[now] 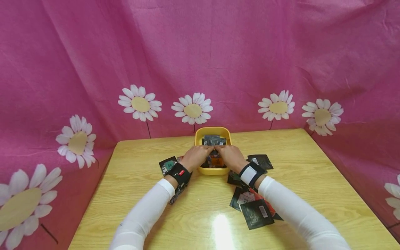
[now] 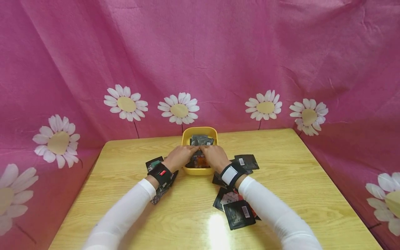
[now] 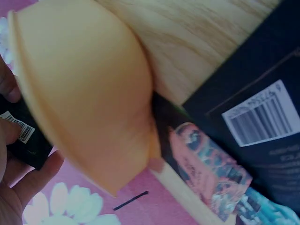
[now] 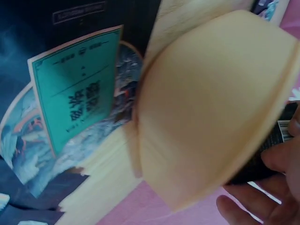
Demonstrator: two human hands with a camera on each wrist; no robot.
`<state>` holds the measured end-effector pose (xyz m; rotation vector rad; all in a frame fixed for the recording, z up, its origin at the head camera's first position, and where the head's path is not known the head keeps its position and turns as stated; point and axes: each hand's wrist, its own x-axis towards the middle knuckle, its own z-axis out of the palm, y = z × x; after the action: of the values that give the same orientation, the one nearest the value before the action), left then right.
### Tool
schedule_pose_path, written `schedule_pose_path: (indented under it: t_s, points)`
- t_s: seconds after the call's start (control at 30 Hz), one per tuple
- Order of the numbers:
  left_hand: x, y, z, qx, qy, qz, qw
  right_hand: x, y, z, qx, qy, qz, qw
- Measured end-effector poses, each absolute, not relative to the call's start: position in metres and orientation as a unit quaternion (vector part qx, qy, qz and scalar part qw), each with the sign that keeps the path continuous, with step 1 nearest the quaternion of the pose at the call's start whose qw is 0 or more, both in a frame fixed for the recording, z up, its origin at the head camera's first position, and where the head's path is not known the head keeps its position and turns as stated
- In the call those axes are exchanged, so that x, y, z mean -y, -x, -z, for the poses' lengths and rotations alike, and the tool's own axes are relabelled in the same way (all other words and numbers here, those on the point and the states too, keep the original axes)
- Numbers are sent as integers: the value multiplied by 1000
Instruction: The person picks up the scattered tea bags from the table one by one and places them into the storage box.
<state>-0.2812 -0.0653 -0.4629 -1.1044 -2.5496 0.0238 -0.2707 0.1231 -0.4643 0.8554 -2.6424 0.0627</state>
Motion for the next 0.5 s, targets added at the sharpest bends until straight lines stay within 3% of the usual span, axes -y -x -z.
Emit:
schedule_pose_path:
  t_s: [0.2,0.5]
  points:
    - [65,283,474,905,394,-37,158,-126,273,473,933,-320,0,167]
    - [70,281,469,932,360,-9,41,-133,268,464,949,-294,-46,102]
